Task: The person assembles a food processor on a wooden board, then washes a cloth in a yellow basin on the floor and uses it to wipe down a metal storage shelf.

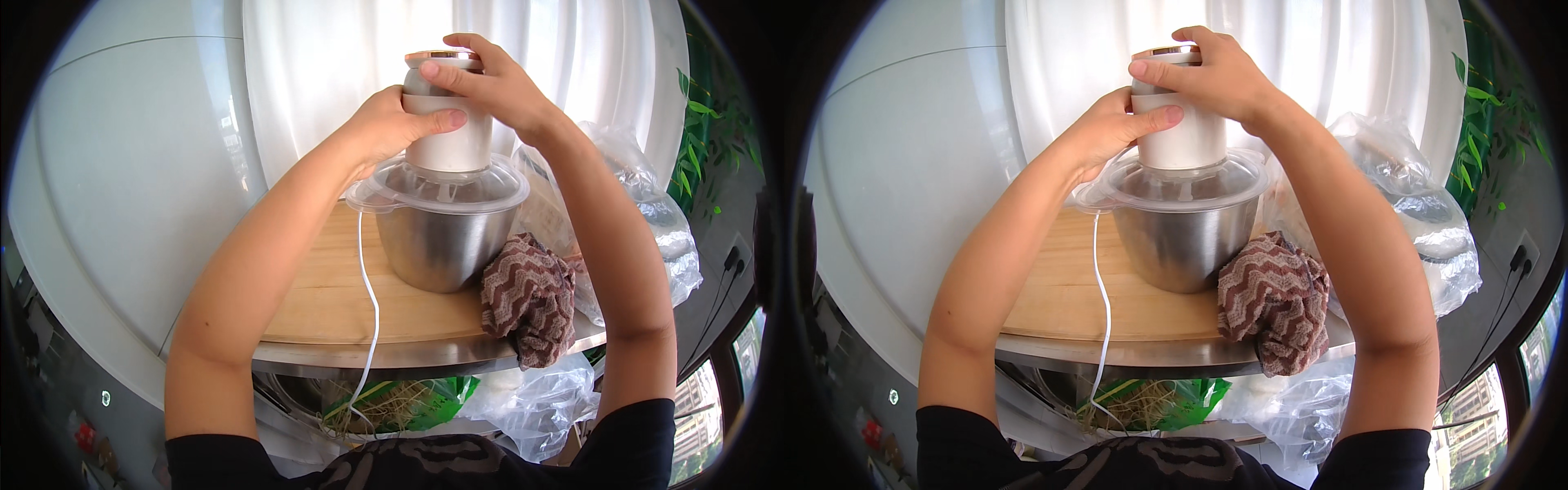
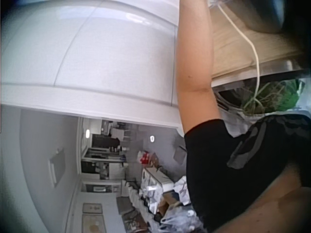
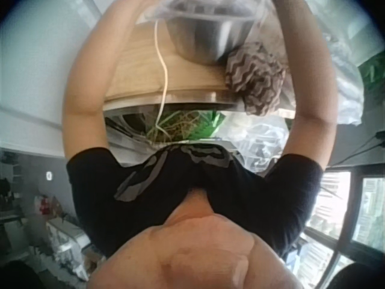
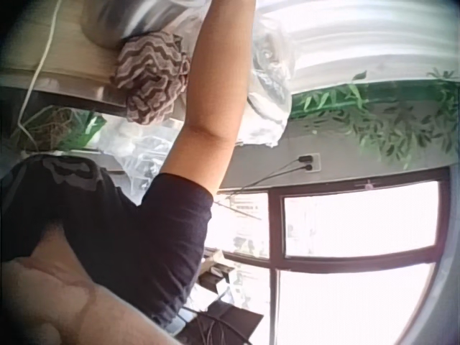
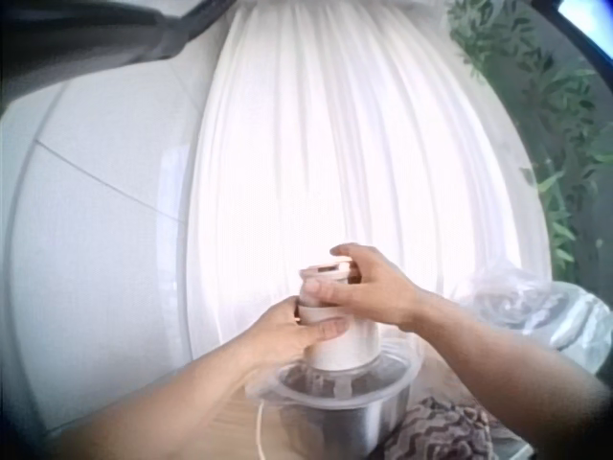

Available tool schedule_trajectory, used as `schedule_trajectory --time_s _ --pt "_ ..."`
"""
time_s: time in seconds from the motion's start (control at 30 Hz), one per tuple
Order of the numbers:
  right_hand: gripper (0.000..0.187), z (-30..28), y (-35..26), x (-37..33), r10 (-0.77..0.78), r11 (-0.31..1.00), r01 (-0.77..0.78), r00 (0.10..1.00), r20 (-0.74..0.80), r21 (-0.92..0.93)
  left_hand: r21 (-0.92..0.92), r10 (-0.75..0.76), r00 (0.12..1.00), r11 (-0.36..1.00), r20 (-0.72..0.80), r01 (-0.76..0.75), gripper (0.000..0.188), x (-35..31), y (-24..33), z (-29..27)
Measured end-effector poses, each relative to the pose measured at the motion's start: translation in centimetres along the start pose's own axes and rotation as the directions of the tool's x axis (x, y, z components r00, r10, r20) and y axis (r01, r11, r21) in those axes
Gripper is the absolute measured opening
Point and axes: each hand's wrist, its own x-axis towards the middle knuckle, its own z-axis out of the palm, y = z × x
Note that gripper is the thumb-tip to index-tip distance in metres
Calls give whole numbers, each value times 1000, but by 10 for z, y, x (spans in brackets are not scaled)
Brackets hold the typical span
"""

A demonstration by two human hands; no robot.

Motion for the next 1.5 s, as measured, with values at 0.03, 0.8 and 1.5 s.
schedule_trajectory --time_s 0.03,0.8,1.5 --pt "90 -5 -1 2 60 991 -64 998 37 120 -2 1 1000 1000 -2 -1 73 0 3 0" --pt "31 15 -86 -123 -400 906 389 916 -39 -164 -82 -490 870 870 -47 486 57 -171 -28 -8" --pt "58 136 -148 -173 350 183 -251 920 175 950 -517 -269 952 842 -148 157 23 -173 -2 -48"
